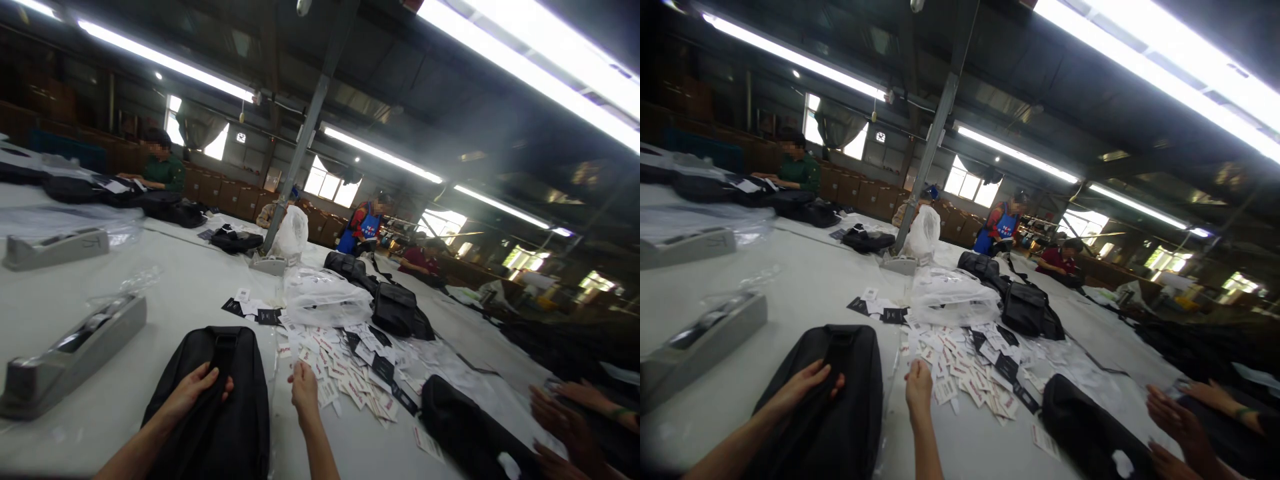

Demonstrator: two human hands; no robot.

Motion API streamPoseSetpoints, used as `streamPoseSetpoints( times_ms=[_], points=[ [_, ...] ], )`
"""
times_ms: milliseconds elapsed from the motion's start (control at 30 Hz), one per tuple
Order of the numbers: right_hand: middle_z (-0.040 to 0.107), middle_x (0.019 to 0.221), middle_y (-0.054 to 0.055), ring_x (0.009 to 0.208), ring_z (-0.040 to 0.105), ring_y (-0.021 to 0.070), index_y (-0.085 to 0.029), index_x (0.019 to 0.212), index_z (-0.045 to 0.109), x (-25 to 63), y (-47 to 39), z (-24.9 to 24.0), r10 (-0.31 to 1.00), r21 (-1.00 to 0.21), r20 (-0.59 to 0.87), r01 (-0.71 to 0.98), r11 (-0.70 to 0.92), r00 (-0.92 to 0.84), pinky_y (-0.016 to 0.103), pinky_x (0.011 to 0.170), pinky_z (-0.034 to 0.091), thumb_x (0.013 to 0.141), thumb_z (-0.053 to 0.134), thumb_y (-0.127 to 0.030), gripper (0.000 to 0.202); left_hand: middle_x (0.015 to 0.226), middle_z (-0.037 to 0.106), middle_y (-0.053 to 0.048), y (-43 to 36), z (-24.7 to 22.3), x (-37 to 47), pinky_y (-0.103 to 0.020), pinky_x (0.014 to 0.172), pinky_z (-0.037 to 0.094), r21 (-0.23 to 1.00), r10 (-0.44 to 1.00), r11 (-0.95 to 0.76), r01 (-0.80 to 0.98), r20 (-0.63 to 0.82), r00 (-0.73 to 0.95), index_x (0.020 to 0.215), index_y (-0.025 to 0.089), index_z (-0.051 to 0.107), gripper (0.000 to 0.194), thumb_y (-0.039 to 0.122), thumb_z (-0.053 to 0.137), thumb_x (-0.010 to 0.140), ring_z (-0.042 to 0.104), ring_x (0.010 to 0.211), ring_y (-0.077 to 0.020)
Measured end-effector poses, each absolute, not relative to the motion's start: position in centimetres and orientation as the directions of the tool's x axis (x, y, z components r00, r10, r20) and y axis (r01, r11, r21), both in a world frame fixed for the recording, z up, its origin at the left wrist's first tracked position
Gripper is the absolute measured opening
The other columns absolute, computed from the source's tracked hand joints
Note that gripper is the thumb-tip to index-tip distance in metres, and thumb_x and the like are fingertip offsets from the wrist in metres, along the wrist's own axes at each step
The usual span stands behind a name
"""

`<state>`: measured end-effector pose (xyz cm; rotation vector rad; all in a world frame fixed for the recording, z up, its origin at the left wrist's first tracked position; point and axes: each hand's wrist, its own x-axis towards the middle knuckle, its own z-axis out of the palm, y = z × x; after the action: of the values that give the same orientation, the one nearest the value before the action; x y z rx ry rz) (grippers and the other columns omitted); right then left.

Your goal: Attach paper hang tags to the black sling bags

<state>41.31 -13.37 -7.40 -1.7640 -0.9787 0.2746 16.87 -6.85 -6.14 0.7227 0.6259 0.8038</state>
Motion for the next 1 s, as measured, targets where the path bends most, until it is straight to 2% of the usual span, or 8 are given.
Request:
streamPoseSetpoints(
  times_ms=[233, 433, 533, 733, 800, 867, 933, 1000],
  points=[
    [0.068, 0.084, 0.011, 0.076, 0.064, 0.0247, -0.021, 0.084, 0.055, 32.5, -15.3, -9.6, 0.697, -0.819, 0.320, 0.557, -0.137, 0.642, 0.032, 0.065, 0.044, 0.085, 0.039, -0.037, 0.023, 0.072, 0.071, -0.009, -6.9, -5.7, 15.5, -0.021, 0.057, 0.050, 0.796, 0.783, 0.481, -0.366, -0.203, 0.587, 0.077, 0.012, 0.062, 0.035, 0.037, 0.080, 0.061, 0.065, 0.058, -0.0151],
    [0.067, 0.072, 0.005, 0.064, 0.063, 0.0227, -0.025, 0.081, 0.055, 31.2, -19.5, -8.0, 0.721, -0.735, 0.349, 0.652, -0.185, 0.598, 0.029, 0.056, 0.037, 0.090, 0.038, -0.037, 0.023, 0.072, 0.070, -0.008, -6.3, -5.6, 13.0, -0.021, 0.056, 0.050, 0.793, 0.694, 0.538, -0.286, -0.224, 0.684, 0.079, 0.012, 0.060, 0.035, 0.036, 0.079, 0.063, 0.065, 0.057, -0.0145],
    [0.065, 0.072, 0.003, 0.065, 0.062, 0.0196, -0.024, 0.082, 0.058, 30.9, -20.1, -5.9, 0.750, -0.696, 0.417, 0.711, -0.100, 0.513, 0.027, 0.059, 0.038, 0.092, 0.037, -0.034, 0.025, 0.075, 0.070, -0.006, -6.4, -4.7, 12.4, -0.023, 0.058, 0.053, 0.776, 0.671, 0.568, -0.274, -0.243, 0.701, 0.086, 0.016, 0.056, 0.037, 0.035, 0.079, 0.064, 0.068, 0.065, -0.0179],
    [0.062, 0.075, 0.007, 0.069, 0.059, 0.0202, -0.024, 0.086, 0.065, 28.2, -19.0, -5.1, 0.826, -0.440, 0.510, 0.898, 0.012, 0.239, 0.028, 0.061, 0.037, 0.089, 0.037, -0.019, 0.028, 0.067, 0.066, -0.001, -6.4, -2.6, 11.7, -0.021, 0.049, 0.051, 0.774, 0.682, 0.573, -0.269, -0.270, 0.679, 0.084, 0.017, 0.052, 0.035, 0.032, 0.078, 0.066, 0.067, 0.057, -0.0162],
    [0.063, 0.076, 0.008, 0.071, 0.059, 0.0208, -0.023, 0.086, 0.066, 27.9, -18.9, -5.5, 0.839, -0.505, 0.477, 0.863, 0.019, 0.261, 0.029, 0.063, 0.039, 0.088, 0.036, -0.019, 0.030, 0.064, 0.065, -0.001, -6.1, -2.2, 11.2, -0.019, 0.048, 0.050, 0.784, 0.693, 0.558, -0.272, -0.261, 0.672, 0.080, 0.016, 0.051, 0.032, 0.031, 0.077, 0.067, 0.065, 0.055, -0.0139],
    [0.064, 0.080, 0.008, 0.074, 0.060, 0.0205, -0.021, 0.087, 0.066, 27.9, -18.8, -5.5, 0.840, -0.700, 0.391, 0.714, 0.007, 0.375, 0.029, 0.065, 0.041, 0.088, 0.040, -0.026, 0.026, 0.064, 0.065, -0.001, -5.8, -1.6, 10.6, -0.017, 0.047, 0.049, 0.793, 0.690, 0.552, -0.257, -0.262, 0.675, 0.079, 0.016, 0.051, 0.031, 0.031, 0.076, 0.068, 0.063, 0.053, -0.0121],
    [0.064, 0.074, 0.007, 0.064, 0.059, 0.0175, -0.018, 0.087, 0.066, 28.1, -18.6, -4.9, 0.877, -0.895, 0.193, 0.444, -0.026, 0.440, 0.027, 0.057, 0.042, 0.083, 0.050, -0.034, 0.023, 0.063, 0.065, -0.001, -5.4, -0.8, 10.1, -0.016, 0.046, 0.047, 0.804, 0.686, 0.545, -0.239, -0.264, 0.678, 0.078, 0.015, 0.052, 0.032, 0.031, 0.077, 0.066, 0.061, 0.051, -0.0106],
    [0.058, 0.058, 0.002, 0.044, 0.047, 0.0107, -0.015, 0.086, 0.066, 28.0, -18.1, -3.9, 0.932, -0.982, -0.041, 0.159, -0.105, 0.361, 0.022, 0.042, 0.033, 0.076, 0.058, -0.037, 0.026, 0.060, 0.064, -0.001, -4.9, -0.1, 9.8, -0.015, 0.045, 0.046, 0.812, 0.683, 0.536, -0.229, -0.259, 0.683, 0.076, 0.014, 0.054, 0.033, 0.030, 0.079, 0.063, 0.059, 0.049, -0.0096]
  ],
)
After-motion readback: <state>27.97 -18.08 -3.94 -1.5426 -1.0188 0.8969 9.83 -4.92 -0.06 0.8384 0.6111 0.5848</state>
